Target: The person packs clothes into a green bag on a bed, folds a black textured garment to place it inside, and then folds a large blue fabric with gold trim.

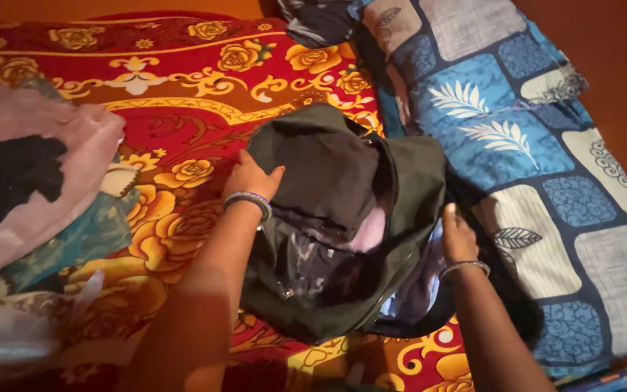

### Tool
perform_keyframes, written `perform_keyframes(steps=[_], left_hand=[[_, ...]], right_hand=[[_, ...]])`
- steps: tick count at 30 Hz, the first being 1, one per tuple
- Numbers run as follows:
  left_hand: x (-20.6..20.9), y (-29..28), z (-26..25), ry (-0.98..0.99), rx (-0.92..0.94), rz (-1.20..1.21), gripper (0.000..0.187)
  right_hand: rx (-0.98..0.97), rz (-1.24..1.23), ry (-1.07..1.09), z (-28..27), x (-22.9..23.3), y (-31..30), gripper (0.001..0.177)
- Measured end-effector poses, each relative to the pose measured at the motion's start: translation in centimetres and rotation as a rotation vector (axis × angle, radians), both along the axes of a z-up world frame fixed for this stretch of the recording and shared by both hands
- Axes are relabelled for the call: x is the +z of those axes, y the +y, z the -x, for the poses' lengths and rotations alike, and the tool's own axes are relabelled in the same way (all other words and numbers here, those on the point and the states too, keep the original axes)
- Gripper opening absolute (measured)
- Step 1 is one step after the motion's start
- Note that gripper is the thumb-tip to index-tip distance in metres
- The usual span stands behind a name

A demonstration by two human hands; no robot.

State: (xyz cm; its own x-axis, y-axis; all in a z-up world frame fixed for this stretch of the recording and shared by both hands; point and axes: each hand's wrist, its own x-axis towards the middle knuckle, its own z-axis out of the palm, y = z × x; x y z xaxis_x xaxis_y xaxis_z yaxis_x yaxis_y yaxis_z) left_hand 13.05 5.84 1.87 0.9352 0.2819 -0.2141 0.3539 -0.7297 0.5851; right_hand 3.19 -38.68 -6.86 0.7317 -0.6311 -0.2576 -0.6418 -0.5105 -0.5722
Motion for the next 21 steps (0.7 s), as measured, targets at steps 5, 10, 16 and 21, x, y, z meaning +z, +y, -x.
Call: perform_keyframes(steps=[5,10,16,21], left_hand=[[-2.4,0.9,-1.7,0.026,0.025,-0.029,0.078],[-3.9,2.5,-4.1,0.038,0.054,-0.016,0.066],[-6.8,3.8,-7.5,-0.036,-0.009,-0.018,0.051],[-6.5,5.0,-8.7,-0.232,0.205,0.144,0.038]], right_hand=[[0.047,0.255,-0.028,1.0,-2.3,-3.6,0.093],[0.251,0.433,0.174,-0.3,-3.6,-3.3,0.067],[0.215,0.375,-0.113,-4.5,-3.3,0.6,0.042],[0.143,0.344,-0.165,-8.0,-0.6,2.9,0.044]])
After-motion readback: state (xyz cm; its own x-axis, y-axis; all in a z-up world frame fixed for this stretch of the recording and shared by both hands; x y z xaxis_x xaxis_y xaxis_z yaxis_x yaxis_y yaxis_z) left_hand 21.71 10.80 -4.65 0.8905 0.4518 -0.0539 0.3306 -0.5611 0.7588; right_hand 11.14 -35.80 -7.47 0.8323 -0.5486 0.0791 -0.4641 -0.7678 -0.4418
